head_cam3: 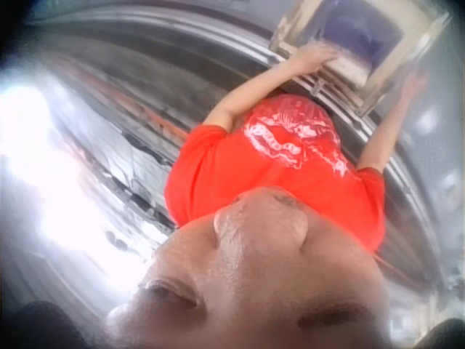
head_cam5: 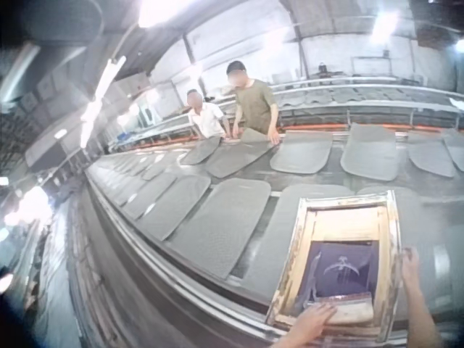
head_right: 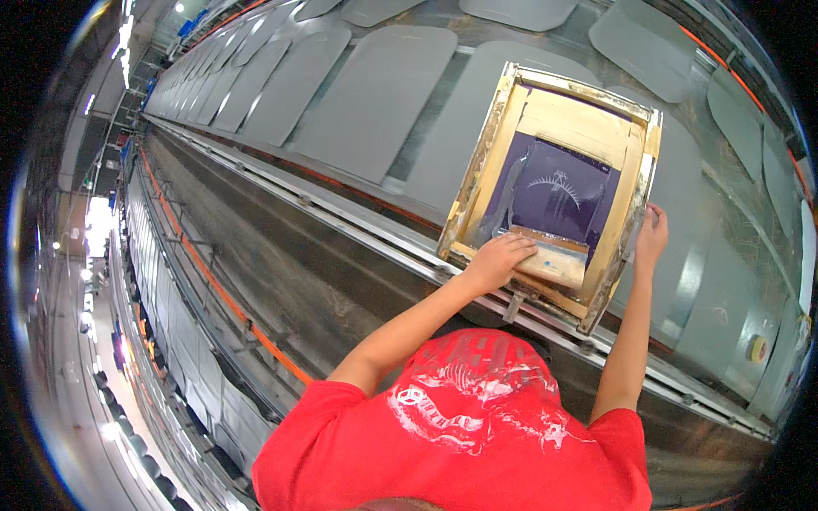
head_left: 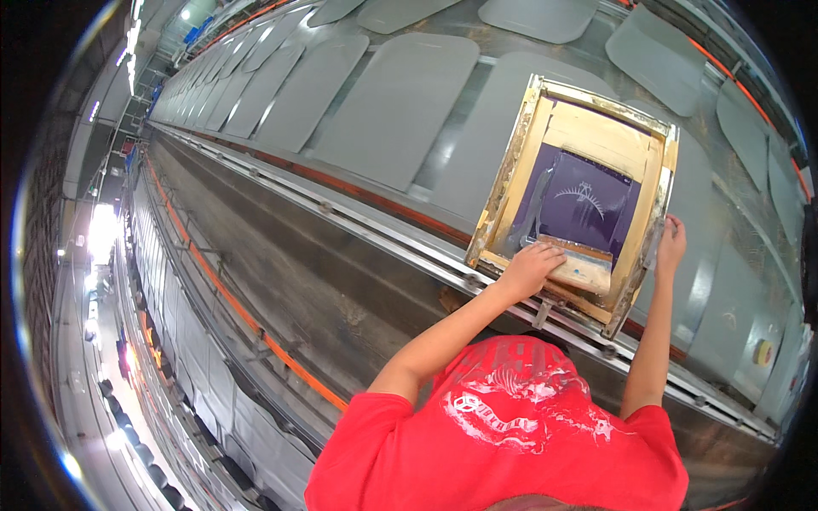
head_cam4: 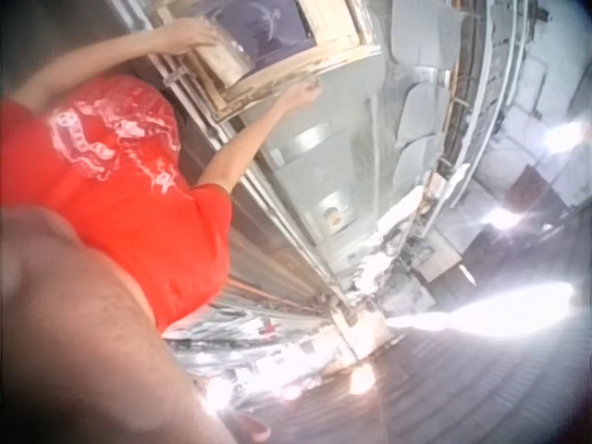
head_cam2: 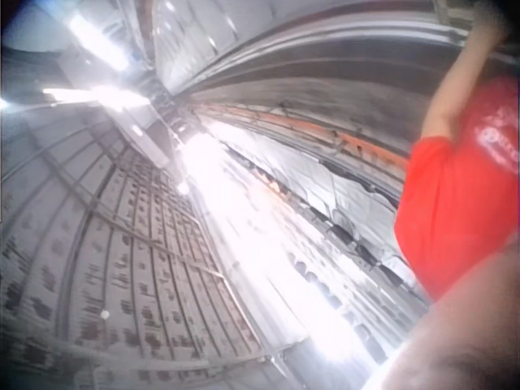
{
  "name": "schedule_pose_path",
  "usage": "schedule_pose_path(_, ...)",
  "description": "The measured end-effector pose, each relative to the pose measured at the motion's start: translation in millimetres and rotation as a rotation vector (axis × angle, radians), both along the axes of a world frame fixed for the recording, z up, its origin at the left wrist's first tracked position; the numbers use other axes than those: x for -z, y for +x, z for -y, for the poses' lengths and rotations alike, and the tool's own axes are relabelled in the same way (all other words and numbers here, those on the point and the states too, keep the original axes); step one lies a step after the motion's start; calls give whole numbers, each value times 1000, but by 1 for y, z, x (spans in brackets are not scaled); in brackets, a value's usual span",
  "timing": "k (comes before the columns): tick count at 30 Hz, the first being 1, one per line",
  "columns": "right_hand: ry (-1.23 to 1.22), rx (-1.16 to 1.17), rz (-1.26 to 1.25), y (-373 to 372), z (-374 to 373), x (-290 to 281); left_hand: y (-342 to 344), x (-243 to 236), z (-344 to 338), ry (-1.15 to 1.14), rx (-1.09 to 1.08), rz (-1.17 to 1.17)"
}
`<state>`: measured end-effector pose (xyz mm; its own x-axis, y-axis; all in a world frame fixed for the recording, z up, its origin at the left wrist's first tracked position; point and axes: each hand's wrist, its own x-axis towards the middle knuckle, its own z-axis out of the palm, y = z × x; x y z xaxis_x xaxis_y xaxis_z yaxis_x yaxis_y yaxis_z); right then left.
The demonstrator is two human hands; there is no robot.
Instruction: The person pours dark ink onto a screen-printing frame and uses a squeegee to spread it evenly across the mesh. They then position the frame over a gray fabric piece on a conveyor and pull the squeegee to transfer the design. The person repeats this process on additional fabric pieces.
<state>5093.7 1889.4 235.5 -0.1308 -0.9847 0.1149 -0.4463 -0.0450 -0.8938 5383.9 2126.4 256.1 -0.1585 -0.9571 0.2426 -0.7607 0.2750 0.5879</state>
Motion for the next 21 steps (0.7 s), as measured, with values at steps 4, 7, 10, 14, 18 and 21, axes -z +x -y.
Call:
schedule_pose_path(4,104,35,-63,-4,0,-1,-9,13,1,-17,-18,9)
schedule_pose_path(7,39,30,-10,-5,-8,8,-14,11,-4,-3,-47,8)
schedule_pose_path(10,-3,14,-58,-10,-7,16,-18,6,-5,41,-73,6)
schedule_pose_path(14,0,-5,-18,-13,-1,27,-28,4,-8,62,-110,30)
schedule_pose_path(18,34,-38,-13,-10,-3,20,-47,3,-10,97,-202,53)
schedule_pose_path(21,-66,-38,85,-6,-6,29,-52,-5,-9,117,-224,78)
